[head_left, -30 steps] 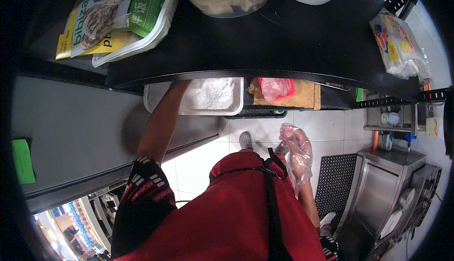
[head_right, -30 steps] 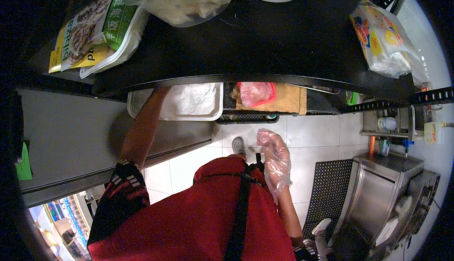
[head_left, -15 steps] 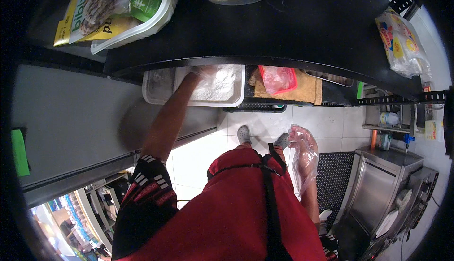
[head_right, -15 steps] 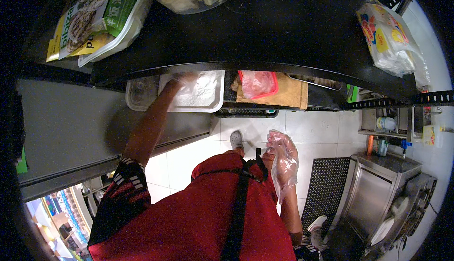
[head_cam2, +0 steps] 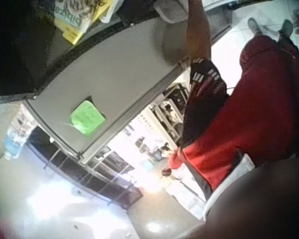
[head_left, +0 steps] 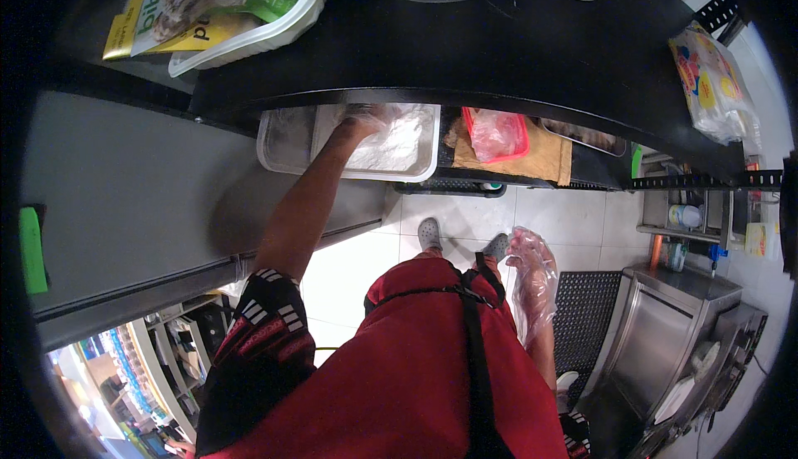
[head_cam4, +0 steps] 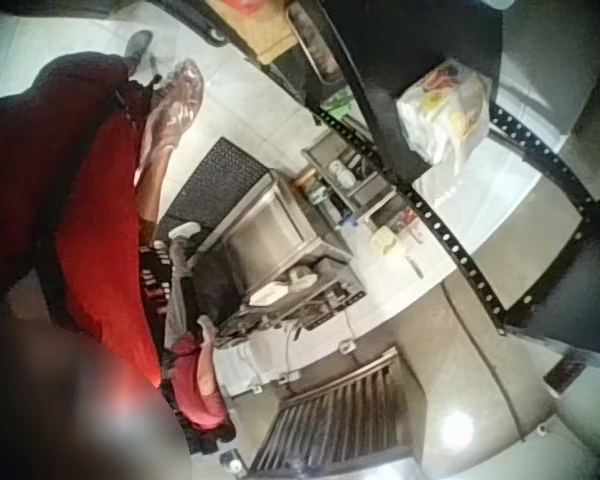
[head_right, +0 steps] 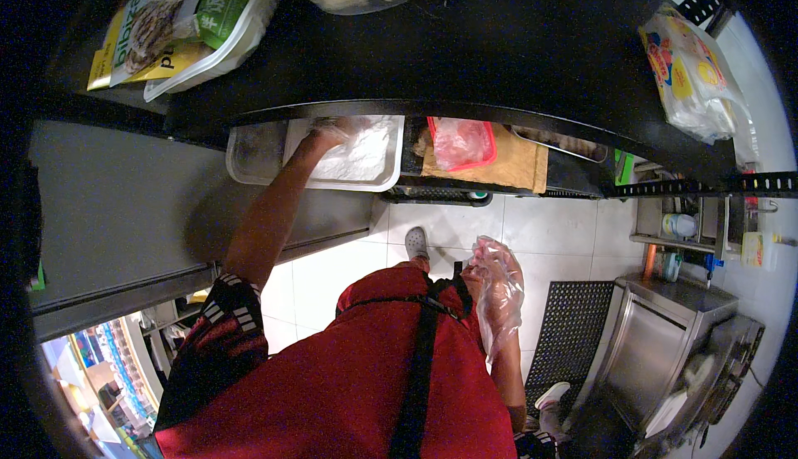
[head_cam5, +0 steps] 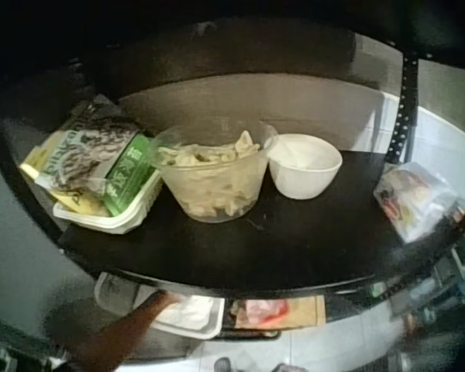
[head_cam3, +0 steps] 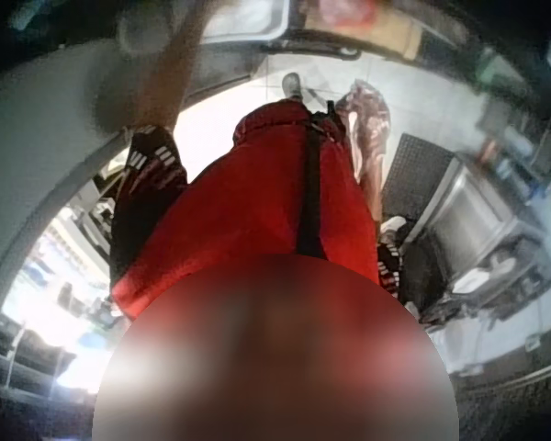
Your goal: The person retrieves a plate of rice, uses tongs to place fried shrimp and tempura on top, adds shredded vegetables and sauce, then puts on disposable gloves and handles a container of flour. The completed dish is placed on the counter.
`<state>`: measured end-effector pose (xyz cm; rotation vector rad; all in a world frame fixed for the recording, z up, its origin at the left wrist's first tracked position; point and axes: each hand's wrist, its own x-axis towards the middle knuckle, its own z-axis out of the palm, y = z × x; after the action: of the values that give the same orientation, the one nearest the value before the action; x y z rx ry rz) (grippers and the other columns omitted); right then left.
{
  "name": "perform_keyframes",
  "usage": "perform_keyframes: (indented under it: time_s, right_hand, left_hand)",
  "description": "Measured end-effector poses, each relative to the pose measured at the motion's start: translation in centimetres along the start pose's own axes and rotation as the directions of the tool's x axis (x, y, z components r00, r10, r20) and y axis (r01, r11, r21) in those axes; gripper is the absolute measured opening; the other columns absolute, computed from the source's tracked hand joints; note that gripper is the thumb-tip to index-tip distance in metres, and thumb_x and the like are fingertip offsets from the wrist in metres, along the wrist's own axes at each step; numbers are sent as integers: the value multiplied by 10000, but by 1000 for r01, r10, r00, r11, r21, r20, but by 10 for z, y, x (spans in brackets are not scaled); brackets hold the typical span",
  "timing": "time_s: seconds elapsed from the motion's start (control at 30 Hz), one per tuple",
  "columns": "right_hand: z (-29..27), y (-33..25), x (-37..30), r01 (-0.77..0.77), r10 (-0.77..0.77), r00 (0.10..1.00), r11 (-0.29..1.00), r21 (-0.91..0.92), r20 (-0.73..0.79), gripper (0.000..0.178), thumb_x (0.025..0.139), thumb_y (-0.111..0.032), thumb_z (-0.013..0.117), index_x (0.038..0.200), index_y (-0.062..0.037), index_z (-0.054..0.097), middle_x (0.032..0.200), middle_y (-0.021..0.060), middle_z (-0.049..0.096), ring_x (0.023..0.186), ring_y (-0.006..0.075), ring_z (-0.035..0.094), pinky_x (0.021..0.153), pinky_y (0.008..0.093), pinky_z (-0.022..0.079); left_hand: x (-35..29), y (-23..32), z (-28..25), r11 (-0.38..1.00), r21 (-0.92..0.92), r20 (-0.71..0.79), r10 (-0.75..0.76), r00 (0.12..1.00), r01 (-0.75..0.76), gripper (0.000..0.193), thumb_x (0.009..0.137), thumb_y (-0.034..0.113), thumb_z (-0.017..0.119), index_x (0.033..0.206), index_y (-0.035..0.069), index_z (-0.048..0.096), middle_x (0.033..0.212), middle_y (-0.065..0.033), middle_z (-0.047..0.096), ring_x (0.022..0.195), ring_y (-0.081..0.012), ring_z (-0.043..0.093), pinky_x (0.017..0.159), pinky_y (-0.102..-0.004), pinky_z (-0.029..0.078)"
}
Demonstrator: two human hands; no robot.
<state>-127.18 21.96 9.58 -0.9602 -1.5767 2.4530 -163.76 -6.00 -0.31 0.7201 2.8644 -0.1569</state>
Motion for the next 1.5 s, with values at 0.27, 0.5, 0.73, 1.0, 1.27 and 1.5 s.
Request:
perform_keyframes:
  time_s: [0.27,0.5,0.73,1.0,1.27,1.5]
  right_hand:
    - [99,-34,25,529,-244,795,727,-438,556,349,970,-282,568,1202,-22,566,1200,157,580,1085,268,590,940,380,490]
    - [220,-4,57,803,-495,596,350,-483,633,459,930,-308,599,1274,-33,469,1167,205,536,1063,365,584,899,422,498]
    - [224,37,79,720,-479,694,473,-508,537,290,807,45,557,1093,4,542,1011,223,567,933,400,595,814,452,496]
    - [220,37,73,859,-644,512,380,-342,568,354,740,96,583,1079,-2,554,967,197,577,896,389,599,792,431,504]
    - [233,29,75,919,-647,395,283,-275,653,312,766,48,648,1070,-8,602,986,174,570,915,352,617,772,405,541]
    - [243,27,68,910,-667,410,342,-233,622,195,839,-44,690,997,-31,577,918,144,591,794,306,629,682,381,537]
  left_hand:
    - [-56,-21,-41,931,-350,-199,-186,962,107,476,957,378,503,1277,25,519,1323,-182,520,1232,-340,466,1043,-458,312]
    - [-119,38,-63,-174,-985,57,-360,931,-7,357,955,298,519,1171,16,562,1217,-175,570,1109,-340,530,911,-460,395]
    - [-154,68,-65,20,-994,93,-342,935,106,249,953,218,535,1064,6,605,1111,-168,620,986,-339,594,779,-462,477]
    - [-178,90,-74,823,-557,-608,-313,729,-112,225,860,149,605,1000,-25,633,1006,-247,614,976,-435,562,877,-512,422]
    - [-170,56,-70,909,-407,-436,-105,894,-92,447,828,271,663,1192,18,603,1318,-231,507,1222,-425,465,1093,-529,298]
    - [-166,30,-51,986,-164,-135,18,991,-40,564,863,388,609,1361,139,523,1477,-157,383,1400,-339,288,1165,-550,154]
